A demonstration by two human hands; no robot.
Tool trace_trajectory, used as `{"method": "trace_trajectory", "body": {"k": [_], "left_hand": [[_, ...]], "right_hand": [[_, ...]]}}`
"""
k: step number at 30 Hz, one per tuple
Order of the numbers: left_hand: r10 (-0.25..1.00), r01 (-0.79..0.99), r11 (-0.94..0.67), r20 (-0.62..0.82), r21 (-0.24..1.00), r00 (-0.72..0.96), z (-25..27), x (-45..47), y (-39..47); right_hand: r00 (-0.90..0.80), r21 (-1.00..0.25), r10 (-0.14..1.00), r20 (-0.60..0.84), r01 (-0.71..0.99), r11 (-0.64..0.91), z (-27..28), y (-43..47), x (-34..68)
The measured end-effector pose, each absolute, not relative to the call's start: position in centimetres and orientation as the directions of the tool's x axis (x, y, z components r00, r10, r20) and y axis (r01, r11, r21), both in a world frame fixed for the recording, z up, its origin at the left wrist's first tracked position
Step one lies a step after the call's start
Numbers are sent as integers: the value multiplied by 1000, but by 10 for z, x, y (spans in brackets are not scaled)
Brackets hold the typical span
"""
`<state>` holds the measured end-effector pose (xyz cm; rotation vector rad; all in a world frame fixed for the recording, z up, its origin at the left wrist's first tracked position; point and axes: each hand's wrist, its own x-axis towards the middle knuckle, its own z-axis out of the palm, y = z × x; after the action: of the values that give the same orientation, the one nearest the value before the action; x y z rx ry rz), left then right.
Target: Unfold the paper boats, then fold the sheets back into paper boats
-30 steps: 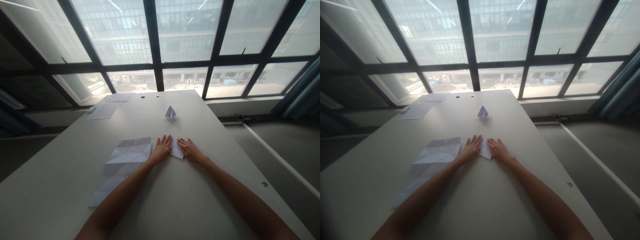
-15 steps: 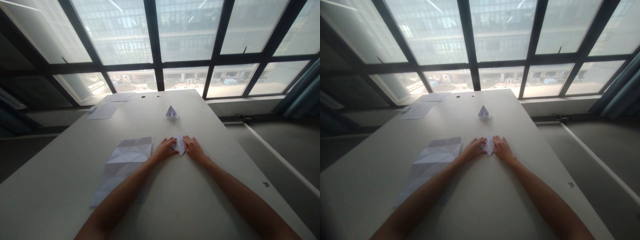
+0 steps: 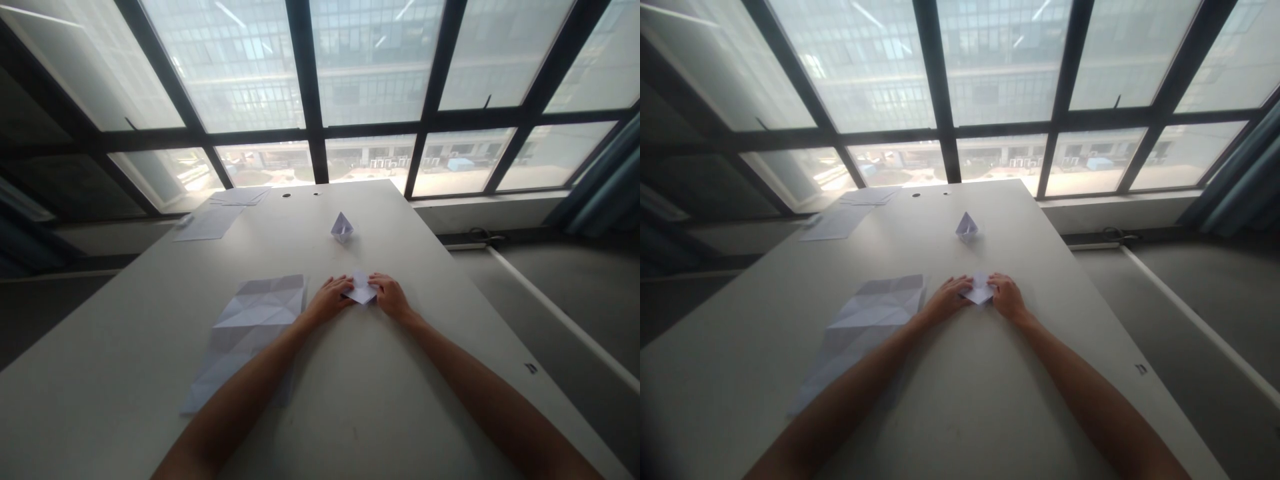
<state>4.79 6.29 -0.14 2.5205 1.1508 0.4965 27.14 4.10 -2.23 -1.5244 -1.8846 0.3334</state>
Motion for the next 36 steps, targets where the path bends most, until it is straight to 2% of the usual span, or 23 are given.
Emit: {"method": "trace_trajectory", "body": {"k": [3, 10, 15, 19, 26, 29, 33, 36], "left_hand": [[765, 646, -631, 203, 429, 611, -3, 49, 64], [775, 636, -627, 282, 450, 565, -6, 48, 66], [795, 683, -607, 303, 407, 526, -3, 47, 64], [803, 664, -595, 305, 452, 512, 0, 46, 65], [873, 696, -489, 300, 526, 386, -4, 46, 68], [890, 745, -455, 276, 488, 363, -3, 46, 67], [885, 809, -454, 291, 373, 363, -1, 47, 64], [816, 768, -572, 290, 289, 499, -2, 48, 60]], "right_hand": [[-57, -568, 935, 349, 781, 259, -19, 38, 272], [-118, -483, 937, 330, 831, 275, -9, 33, 270], [-106, -502, 938, 329, 822, 269, -9, 35, 271], [-63, -534, 934, 352, 806, 256, -11, 37, 272], [45, -568, 939, 341, 806, 167, -14, 37, 271], [63, -521, 944, 323, 845, 122, -14, 35, 270], [63, -436, 951, 303, 897, 80, -11, 33, 269], [2, -391, 943, 334, 910, 136, -7, 32, 268]]}}
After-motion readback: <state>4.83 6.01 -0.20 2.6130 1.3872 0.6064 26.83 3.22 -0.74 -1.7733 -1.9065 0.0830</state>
